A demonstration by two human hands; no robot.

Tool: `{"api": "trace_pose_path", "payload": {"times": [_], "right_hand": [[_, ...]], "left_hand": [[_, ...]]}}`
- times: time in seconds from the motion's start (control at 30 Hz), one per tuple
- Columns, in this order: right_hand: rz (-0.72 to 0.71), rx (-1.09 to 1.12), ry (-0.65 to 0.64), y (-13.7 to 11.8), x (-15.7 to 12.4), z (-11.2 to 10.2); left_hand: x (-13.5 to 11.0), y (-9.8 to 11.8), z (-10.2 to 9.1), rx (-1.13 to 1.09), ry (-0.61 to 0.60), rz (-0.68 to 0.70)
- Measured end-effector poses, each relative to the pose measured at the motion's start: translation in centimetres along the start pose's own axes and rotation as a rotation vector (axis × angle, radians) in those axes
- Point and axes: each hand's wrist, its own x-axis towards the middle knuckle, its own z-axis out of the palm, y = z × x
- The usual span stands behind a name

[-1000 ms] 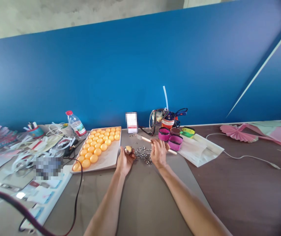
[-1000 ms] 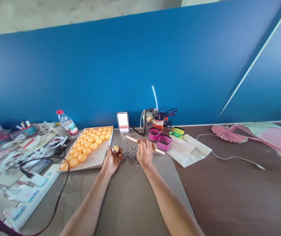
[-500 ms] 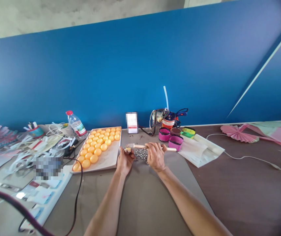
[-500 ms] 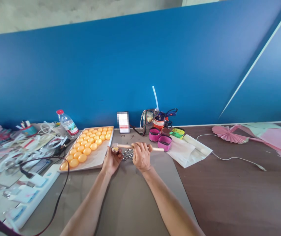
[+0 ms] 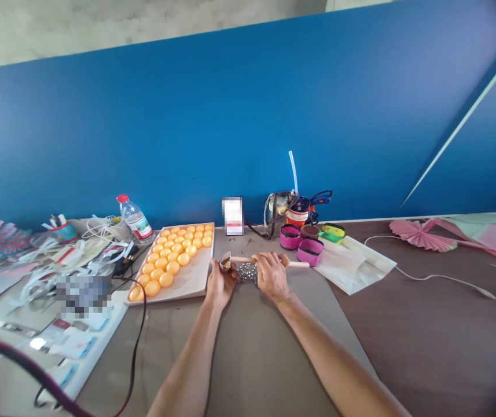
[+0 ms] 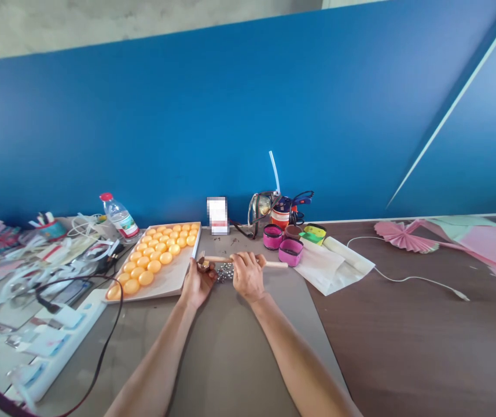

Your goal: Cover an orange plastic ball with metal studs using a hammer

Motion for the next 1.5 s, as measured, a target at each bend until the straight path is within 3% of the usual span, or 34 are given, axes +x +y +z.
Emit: {"api": "trace_pose_path", "payload": {"times": [0.13,0.37,0.63,1.07,1.5], "right_hand": [[0.013,0.027,0.056,0.0,0.0,0.0],[0.025,0.017,0.013,0.1,-0.1,0.4],[0.268,-0.126,0.154,2.7,0.2,0.7],[0.472,-0.241,0.047,4.3,-0.3,1.9],[0.535,-0.296,-0.03,4.5,-0.5,2.1]], "left_hand": [[0.1,0.0,-0.2,-0.024,-0.045,0.02],[0.1,-0.2,-0.2,-0.039,-0.024,-0.008],[0.0,0.4,-0.2,-0.067,-0.086,-0.041],[-0.3,0.3,0.1,0.03,-0.144,-0.056],[-0.2,0.2,-0.3,0.036,-0.172,-0.053]]}}
